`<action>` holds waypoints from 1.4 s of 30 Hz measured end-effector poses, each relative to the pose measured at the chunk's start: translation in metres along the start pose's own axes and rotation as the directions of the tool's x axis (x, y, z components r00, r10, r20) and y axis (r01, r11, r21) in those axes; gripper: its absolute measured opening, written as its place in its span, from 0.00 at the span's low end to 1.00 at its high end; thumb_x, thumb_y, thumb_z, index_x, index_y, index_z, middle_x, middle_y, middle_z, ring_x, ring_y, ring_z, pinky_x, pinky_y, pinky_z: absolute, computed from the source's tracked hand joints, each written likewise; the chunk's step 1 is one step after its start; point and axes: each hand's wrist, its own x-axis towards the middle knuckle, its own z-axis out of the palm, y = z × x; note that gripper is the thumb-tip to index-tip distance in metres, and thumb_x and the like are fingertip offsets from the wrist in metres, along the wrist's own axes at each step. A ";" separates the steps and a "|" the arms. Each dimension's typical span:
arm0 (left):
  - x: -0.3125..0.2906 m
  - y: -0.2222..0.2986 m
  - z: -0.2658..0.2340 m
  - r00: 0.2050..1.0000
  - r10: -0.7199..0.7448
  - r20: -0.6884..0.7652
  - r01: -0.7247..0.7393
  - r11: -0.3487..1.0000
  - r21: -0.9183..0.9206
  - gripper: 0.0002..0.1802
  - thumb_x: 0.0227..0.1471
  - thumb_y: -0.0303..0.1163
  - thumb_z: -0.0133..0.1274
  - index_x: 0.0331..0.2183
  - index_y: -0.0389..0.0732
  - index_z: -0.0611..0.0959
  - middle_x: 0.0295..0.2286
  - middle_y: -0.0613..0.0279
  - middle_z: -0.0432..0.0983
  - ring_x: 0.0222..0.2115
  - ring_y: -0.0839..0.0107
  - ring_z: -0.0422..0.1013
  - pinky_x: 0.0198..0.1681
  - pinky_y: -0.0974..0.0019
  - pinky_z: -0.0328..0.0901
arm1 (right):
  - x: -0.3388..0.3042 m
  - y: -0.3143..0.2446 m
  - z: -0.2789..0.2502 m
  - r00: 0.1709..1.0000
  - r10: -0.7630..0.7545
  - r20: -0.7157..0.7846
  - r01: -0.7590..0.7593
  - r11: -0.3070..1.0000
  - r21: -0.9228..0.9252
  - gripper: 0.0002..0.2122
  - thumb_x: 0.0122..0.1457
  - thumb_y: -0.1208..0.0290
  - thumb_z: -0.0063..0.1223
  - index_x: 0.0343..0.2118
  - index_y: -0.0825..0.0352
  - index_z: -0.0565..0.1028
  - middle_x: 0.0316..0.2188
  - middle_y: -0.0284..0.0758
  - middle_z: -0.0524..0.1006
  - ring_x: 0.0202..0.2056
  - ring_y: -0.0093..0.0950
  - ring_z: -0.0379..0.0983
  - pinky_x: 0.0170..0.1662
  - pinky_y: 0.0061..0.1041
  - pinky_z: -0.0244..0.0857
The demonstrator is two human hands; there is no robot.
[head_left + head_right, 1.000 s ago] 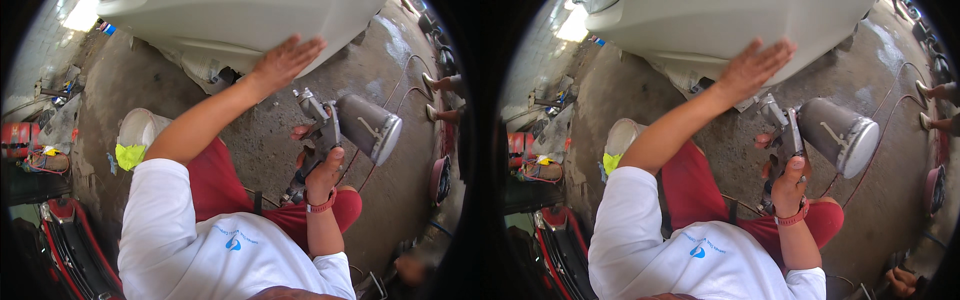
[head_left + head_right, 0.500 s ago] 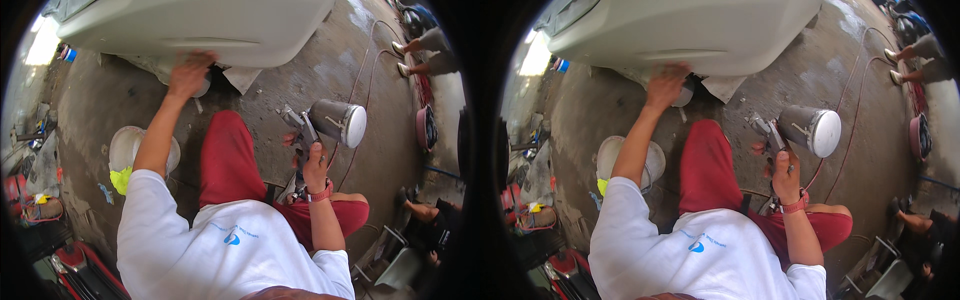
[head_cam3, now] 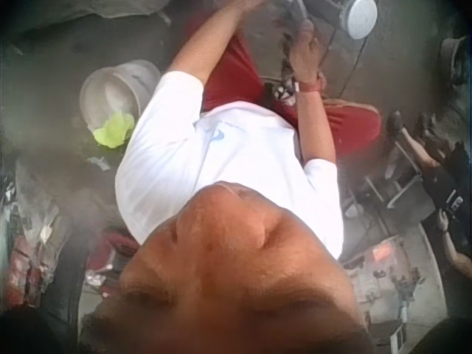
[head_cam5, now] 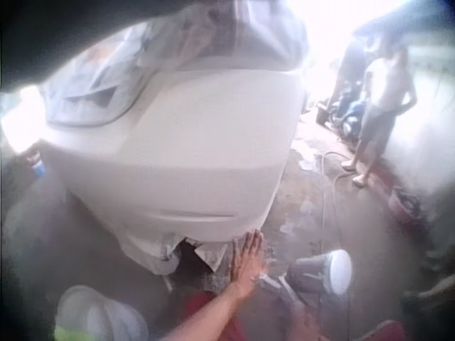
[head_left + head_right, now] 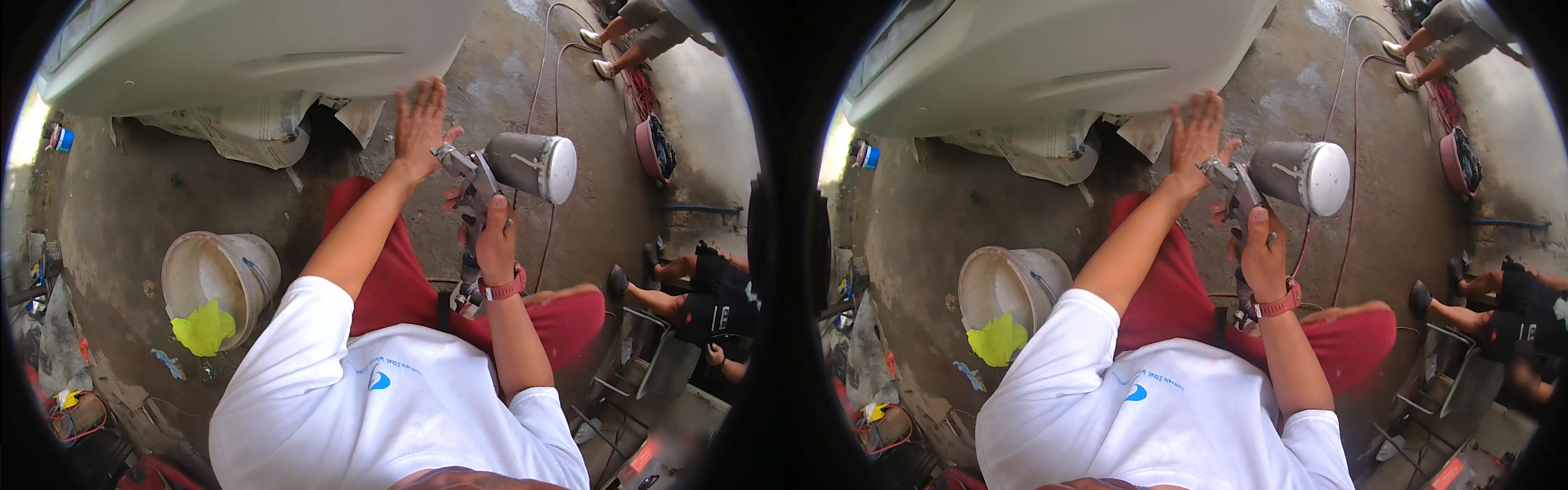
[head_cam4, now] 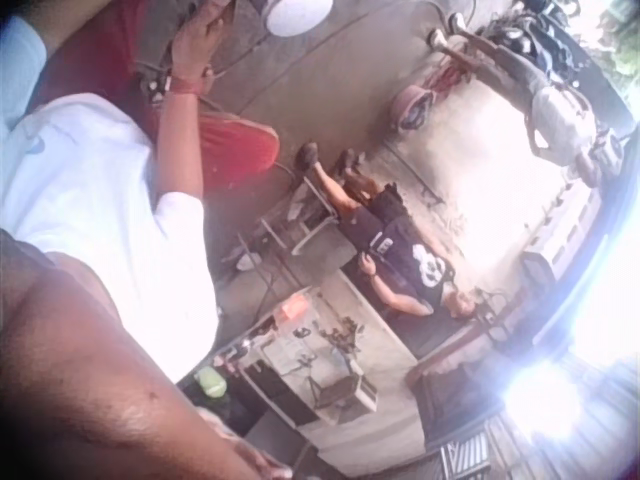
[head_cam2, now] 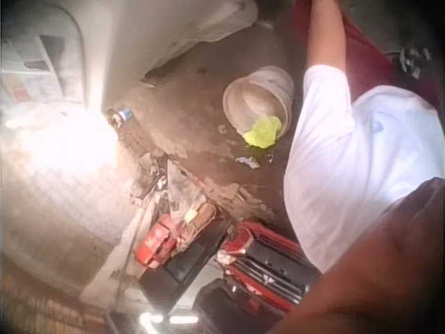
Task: The person sands a white car bumper with a sanding block, wipes it with a yellow cloth, and then sprays it with a paint gun. The person works on the lower edge of the bumper while sitting on the floor.
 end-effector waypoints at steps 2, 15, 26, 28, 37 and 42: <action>0.007 -0.004 -0.010 0.990 0.076 0.119 -0.096 0.980 0.172 0.55 0.68 0.64 0.48 0.79 0.43 0.46 0.80 0.60 0.32 0.80 0.57 0.30 0.79 0.32 0.27 | 0.000 -0.002 0.004 1.000 -0.008 0.015 0.007 1.000 0.005 0.33 0.81 0.43 0.30 0.60 0.71 0.76 0.47 0.40 0.85 0.43 0.26 0.83 0.26 0.22 0.69; -0.056 -0.097 -0.024 0.789 -0.609 -0.083 0.265 0.458 -0.849 0.58 0.73 0.58 0.49 0.77 0.39 0.32 0.79 0.44 0.28 0.80 0.53 0.30 0.77 0.32 0.27 | -0.004 0.046 0.007 0.999 -0.034 0.033 0.033 0.998 0.045 0.31 0.81 0.44 0.32 0.61 0.69 0.77 0.48 0.37 0.85 0.44 0.23 0.81 0.27 0.21 0.68; 0.066 0.050 -0.029 0.868 -0.371 0.330 -0.092 -0.773 -0.628 0.48 0.70 0.40 0.51 0.79 0.43 0.44 0.80 0.55 0.30 0.80 0.53 0.35 0.80 0.47 0.37 | -0.025 0.060 -0.041 0.984 -0.118 -0.132 0.132 0.986 0.102 0.34 0.80 0.40 0.31 0.59 0.70 0.77 0.47 0.37 0.85 0.42 0.25 0.82 0.28 0.25 0.70; 0.049 0.054 -0.061 0.948 -0.301 0.098 -0.047 -0.439 -0.897 0.48 0.71 0.40 0.50 0.79 0.44 0.44 0.80 0.53 0.31 0.80 0.54 0.35 0.79 0.47 0.38 | -0.023 0.064 -0.046 0.979 -0.154 -0.137 0.173 0.975 0.141 0.34 0.80 0.40 0.31 0.60 0.70 0.76 0.48 0.37 0.85 0.43 0.26 0.82 0.27 0.24 0.69; 0.014 -0.048 -0.130 0.997 0.072 0.035 -0.078 0.757 0.648 0.54 0.66 0.53 0.57 0.80 0.50 0.47 0.80 0.65 0.34 0.80 0.57 0.31 0.80 0.38 0.34 | -0.005 0.055 -0.059 0.989 -0.146 -0.028 0.148 0.958 0.244 0.30 0.80 0.49 0.39 0.77 0.62 0.63 0.46 0.34 0.84 0.42 0.18 0.78 0.26 0.18 0.67; -0.020 -0.063 -0.101 0.944 0.092 0.318 -0.275 0.753 0.598 0.53 0.66 0.56 0.56 0.80 0.54 0.48 0.80 0.70 0.36 0.80 0.67 0.31 0.81 0.40 0.28 | -0.006 0.050 -0.055 0.977 -0.211 0.032 0.195 0.944 0.267 0.29 0.79 0.52 0.42 0.76 0.64 0.65 0.45 0.36 0.85 0.41 0.21 0.79 0.41 0.24 0.74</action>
